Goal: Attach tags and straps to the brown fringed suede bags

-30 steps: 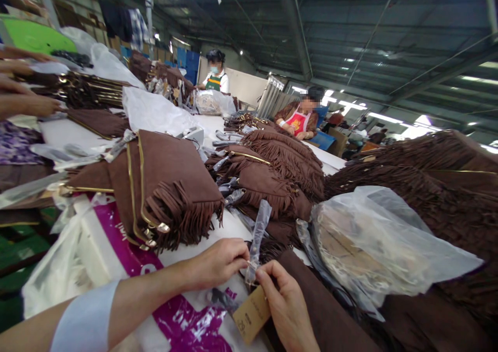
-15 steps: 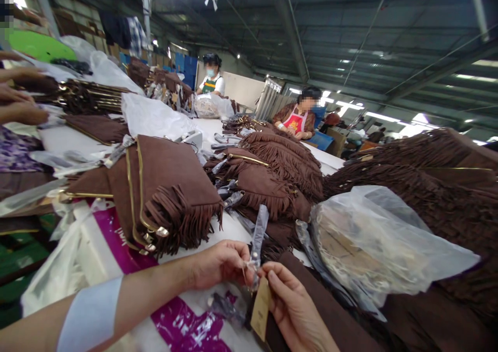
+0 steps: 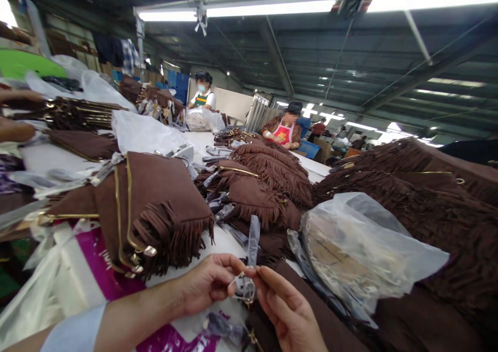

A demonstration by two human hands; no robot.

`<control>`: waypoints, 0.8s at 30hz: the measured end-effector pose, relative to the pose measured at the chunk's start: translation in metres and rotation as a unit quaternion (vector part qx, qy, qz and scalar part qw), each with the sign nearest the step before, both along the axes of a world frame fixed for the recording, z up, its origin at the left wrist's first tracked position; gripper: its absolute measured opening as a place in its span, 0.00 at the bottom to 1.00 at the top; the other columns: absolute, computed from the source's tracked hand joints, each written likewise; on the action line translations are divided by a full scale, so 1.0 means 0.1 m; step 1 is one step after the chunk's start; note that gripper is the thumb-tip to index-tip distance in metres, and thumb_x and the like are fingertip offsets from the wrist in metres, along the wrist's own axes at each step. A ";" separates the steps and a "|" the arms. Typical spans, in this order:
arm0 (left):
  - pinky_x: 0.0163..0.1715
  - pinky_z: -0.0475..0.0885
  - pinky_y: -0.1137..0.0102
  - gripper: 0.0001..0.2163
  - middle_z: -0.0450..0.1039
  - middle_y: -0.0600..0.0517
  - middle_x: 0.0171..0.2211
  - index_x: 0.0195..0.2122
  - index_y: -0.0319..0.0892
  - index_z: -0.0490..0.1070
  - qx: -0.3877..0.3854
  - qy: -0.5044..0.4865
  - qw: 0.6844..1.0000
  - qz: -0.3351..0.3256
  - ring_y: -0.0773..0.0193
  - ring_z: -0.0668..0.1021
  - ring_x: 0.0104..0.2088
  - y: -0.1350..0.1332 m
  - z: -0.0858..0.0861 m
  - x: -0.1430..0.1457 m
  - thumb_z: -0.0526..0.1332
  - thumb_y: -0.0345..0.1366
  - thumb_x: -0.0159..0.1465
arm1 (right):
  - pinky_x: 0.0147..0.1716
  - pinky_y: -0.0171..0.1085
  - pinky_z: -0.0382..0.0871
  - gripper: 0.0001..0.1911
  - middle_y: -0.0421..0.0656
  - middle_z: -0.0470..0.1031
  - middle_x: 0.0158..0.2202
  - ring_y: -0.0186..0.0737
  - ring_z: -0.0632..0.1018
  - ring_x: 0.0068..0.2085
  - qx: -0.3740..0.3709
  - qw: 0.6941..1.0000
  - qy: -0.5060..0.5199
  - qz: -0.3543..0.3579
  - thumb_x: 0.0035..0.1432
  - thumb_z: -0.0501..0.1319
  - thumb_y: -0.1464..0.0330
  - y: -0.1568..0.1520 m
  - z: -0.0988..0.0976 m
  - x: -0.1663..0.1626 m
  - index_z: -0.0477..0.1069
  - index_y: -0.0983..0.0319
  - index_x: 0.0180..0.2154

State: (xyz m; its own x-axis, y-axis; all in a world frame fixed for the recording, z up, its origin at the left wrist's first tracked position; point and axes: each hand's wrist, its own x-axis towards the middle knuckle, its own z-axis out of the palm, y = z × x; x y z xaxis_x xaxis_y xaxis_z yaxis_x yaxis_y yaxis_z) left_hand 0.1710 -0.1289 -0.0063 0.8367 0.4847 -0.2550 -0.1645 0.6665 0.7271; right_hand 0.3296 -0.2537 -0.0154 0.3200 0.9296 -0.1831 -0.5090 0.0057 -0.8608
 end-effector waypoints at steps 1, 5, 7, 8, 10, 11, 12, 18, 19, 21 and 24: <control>0.15 0.42 0.77 0.14 0.79 0.50 0.38 0.30 0.37 0.74 -0.003 0.005 1.000 0.004 0.80 0.66 0.15 0.00 0.01 0.00 0.62 0.23 0.40 | 0.43 0.35 0.76 0.21 0.47 0.82 0.43 0.45 0.81 0.46 -0.015 0.999 -0.042 -0.019 0.41 0.78 0.60 0.01 -0.04 -0.02 0.81 0.59 0.39; 0.13 0.42 0.78 0.19 0.77 0.49 0.46 0.36 0.39 0.76 0.012 0.014 1.000 0.013 0.83 0.65 0.15 0.02 0.05 -0.02 0.63 0.22 0.40 | 0.17 0.28 0.65 0.20 0.39 0.77 0.22 0.32 0.73 0.18 -0.031 0.951 -0.303 -0.052 0.57 0.65 0.50 0.03 -0.13 -0.09 0.77 0.61 0.36; 0.12 0.46 0.80 0.26 0.76 0.48 0.47 0.45 0.42 0.75 0.048 0.010 0.999 -0.006 0.81 0.67 0.16 0.02 0.05 -0.02 0.65 0.24 0.42 | 0.19 0.30 0.64 0.17 0.39 0.77 0.23 0.33 0.72 0.18 0.006 0.891 -0.450 -0.058 0.63 0.58 0.53 0.04 -0.12 -0.10 0.76 0.59 0.36; 0.12 0.50 0.81 0.30 0.76 0.47 0.48 0.50 0.44 0.73 0.070 0.004 0.997 -0.019 0.80 0.69 0.16 0.02 0.04 -0.01 0.66 0.25 0.43 | 0.23 0.31 0.66 0.14 0.40 0.79 0.26 0.36 0.76 0.22 0.023 0.853 -0.519 -0.059 0.64 0.57 0.57 0.04 -0.11 -0.11 0.75 0.58 0.35; 0.15 0.62 0.79 0.37 0.76 0.45 0.49 0.58 0.45 0.67 0.121 -0.009 0.992 -0.032 0.75 0.72 0.19 0.00 0.01 0.00 0.67 0.27 0.43 | 0.30 0.32 0.67 0.10 0.42 0.81 0.32 0.41 0.81 0.31 0.035 0.768 -0.638 -0.034 0.64 0.56 0.63 0.05 -0.09 -0.11 0.75 0.56 0.36; 0.17 0.67 0.77 0.40 0.76 0.45 0.48 0.61 0.45 0.64 0.153 -0.009 0.988 -0.029 0.72 0.74 0.21 -0.02 0.00 0.01 0.66 0.27 0.43 | 0.30 0.31 0.66 0.10 0.42 0.81 0.32 0.42 0.81 0.33 0.026 0.726 -0.688 -0.017 0.64 0.56 0.66 0.06 -0.08 -0.12 0.75 0.56 0.36; 0.19 0.69 0.75 0.41 0.77 0.45 0.47 0.64 0.44 0.61 0.192 0.000 0.981 -0.020 0.70 0.75 0.23 -0.05 -0.01 0.01 0.66 0.28 0.45 | 0.29 0.31 0.65 0.10 0.42 0.81 0.33 0.42 0.81 0.33 0.011 0.685 -0.729 -0.001 0.64 0.55 0.68 0.07 -0.08 -0.12 0.75 0.56 0.36; 0.38 0.72 0.71 0.25 0.81 0.50 0.42 0.54 0.47 0.74 0.607 0.135 0.783 0.009 0.61 0.79 0.34 -0.14 0.04 0.00 0.62 0.25 0.55 | 0.32 0.33 0.65 0.11 0.44 0.80 0.38 0.44 0.80 0.36 -0.007 0.675 -0.737 0.026 0.56 0.58 0.76 0.11 -0.05 -0.22 0.76 0.60 0.38; 0.40 0.71 0.72 0.21 0.81 0.50 0.40 0.50 0.47 0.76 0.648 0.151 0.746 0.010 0.59 0.80 0.36 -0.13 0.07 -0.02 0.61 0.25 0.56 | 0.33 0.33 0.65 0.09 0.43 0.80 0.36 0.43 0.80 0.36 -0.013 0.713 -0.701 0.030 0.56 0.60 0.74 0.10 -0.01 -0.22 0.76 0.60 0.38; 0.38 0.71 0.72 0.15 0.81 0.50 0.35 0.45 0.47 0.77 0.693 0.190 0.695 0.017 0.58 0.80 0.36 -0.08 0.18 -0.11 0.60 0.26 0.58 | 0.31 0.33 0.65 0.06 0.40 0.78 0.30 0.41 0.77 0.31 -0.036 0.785 -0.617 0.040 0.55 0.63 0.69 0.08 0.07 -0.19 0.77 0.60 0.37; 0.39 0.71 0.71 0.13 0.81 0.49 0.38 0.46 0.46 0.76 0.725 0.253 0.637 0.069 0.56 0.81 0.39 0.02 0.38 -0.37 0.60 0.30 0.61 | 0.24 0.31 0.61 0.09 0.37 0.72 0.23 0.35 0.72 0.25 -0.037 0.867 -0.495 0.044 0.58 0.62 0.62 0.05 0.11 -0.10 0.75 0.61 0.34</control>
State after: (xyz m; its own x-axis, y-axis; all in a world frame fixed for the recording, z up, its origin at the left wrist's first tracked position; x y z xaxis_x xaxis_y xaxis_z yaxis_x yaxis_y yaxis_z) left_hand 0.1344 -0.1268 0.0321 0.7492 0.5770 0.3252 0.3505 -0.7620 0.5445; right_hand 0.3200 -0.2487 -0.0048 0.2832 0.9557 0.0798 0.4828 -0.0702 -0.8729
